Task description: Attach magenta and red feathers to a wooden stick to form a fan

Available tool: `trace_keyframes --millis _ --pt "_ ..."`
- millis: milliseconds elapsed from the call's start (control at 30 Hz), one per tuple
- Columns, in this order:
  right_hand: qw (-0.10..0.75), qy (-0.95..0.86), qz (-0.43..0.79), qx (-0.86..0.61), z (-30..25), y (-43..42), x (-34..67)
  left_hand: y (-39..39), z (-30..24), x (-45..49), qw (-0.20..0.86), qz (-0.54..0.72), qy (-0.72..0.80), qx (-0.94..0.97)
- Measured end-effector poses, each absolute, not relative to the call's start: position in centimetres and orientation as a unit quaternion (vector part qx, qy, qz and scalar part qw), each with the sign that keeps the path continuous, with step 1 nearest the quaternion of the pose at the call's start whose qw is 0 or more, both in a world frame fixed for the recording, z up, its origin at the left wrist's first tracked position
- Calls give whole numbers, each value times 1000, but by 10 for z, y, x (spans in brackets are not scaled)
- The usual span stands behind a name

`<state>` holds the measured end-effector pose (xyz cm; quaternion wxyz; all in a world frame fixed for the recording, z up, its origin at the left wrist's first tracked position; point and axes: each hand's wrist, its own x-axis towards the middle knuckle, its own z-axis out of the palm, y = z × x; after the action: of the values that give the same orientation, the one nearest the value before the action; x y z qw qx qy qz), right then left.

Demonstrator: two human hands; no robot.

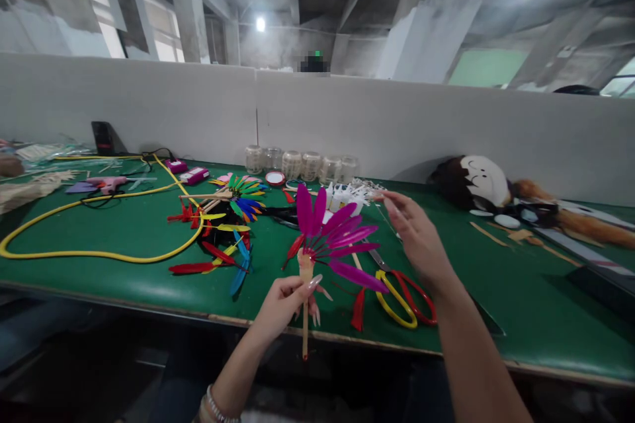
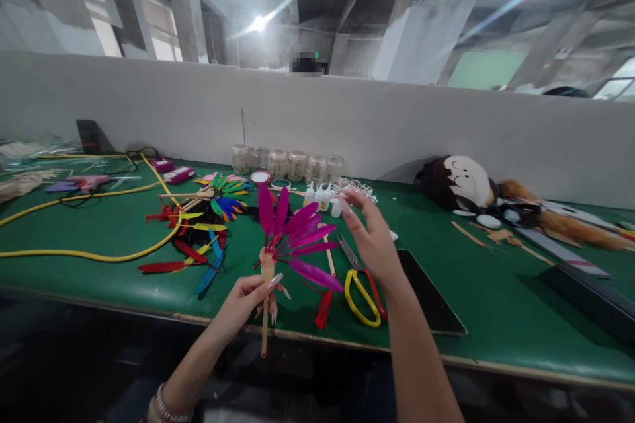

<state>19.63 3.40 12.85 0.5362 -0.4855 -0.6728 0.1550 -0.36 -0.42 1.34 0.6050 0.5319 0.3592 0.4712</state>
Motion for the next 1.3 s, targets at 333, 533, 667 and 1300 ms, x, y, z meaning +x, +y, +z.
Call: trace_keyframes --millis 333,533,667,1300 --pt "438 -663 314 -521 125 27 185 -8 15 0 623 449 338 544" --pt "466 -662 280 -517 124 28 185 -8 16 1 614 445 346 552" --pt "459 -677 237 -524 125 26 185 -8 16 1 609 446 343 559" --pt "89 -795 445 -402 105 28 185 9 12 -5 656 599 329 320"
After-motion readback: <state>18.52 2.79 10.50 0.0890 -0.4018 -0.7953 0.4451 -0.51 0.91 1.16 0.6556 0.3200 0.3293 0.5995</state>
